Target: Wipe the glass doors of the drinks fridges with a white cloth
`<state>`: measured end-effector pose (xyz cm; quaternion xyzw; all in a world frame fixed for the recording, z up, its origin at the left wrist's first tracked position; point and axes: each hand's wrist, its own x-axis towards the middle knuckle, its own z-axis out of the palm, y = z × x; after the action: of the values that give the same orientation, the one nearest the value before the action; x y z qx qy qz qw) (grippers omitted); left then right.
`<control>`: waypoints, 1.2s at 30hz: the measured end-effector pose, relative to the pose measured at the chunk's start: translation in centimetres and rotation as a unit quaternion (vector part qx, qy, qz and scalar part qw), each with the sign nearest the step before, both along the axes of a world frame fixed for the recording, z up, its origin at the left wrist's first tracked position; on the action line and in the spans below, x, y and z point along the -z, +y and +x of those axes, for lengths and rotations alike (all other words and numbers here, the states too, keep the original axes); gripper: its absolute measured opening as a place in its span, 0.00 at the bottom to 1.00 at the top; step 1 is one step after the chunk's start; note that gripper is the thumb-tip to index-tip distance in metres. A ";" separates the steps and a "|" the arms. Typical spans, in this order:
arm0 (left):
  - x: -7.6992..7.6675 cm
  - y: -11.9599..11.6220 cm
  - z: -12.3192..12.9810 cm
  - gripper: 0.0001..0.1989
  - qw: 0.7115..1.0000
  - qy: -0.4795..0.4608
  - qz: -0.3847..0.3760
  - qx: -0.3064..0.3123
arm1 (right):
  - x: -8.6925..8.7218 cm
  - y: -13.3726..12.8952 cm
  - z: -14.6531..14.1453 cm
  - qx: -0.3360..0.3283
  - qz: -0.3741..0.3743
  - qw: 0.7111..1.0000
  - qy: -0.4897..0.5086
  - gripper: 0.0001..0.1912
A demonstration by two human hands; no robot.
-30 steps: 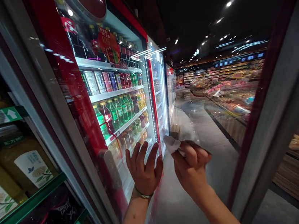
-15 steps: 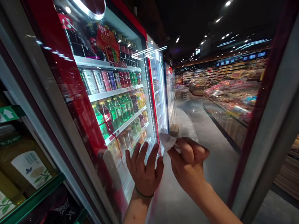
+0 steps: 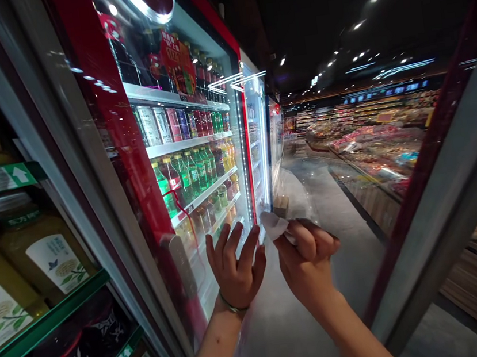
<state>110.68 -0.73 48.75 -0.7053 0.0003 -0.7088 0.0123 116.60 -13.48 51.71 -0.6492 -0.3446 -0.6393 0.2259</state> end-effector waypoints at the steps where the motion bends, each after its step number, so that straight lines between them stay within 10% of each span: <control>1: 0.0 0.0 0.0 0.19 1.000 -0.001 0.000 -0.001 | 0.3 -0.4 0.3 0.005 -0.002 1.000 -0.002 0.23; 9: 0.1 0.1 0.2 0.19 1.000 -0.008 -0.002 -0.006 | -2.3 -0.2 1.1 0.029 0.023 0.999 -0.009 0.21; 16: 0.1 0.1 0.2 0.20 1.000 -0.009 0.001 -0.009 | -0.3 -1.1 1.4 0.011 -0.003 1.000 -0.014 0.22; 36: 0.3 0.6 0.1 0.18 1.000 -0.007 0.008 0.003 | -2.1 0.2 1.6 0.018 0.023 1.000 -0.003 0.19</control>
<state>110.79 -0.15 48.50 -0.7005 0.0077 -0.7134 0.0160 118.17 -13.27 53.78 -0.6482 -0.3186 -0.6530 0.2278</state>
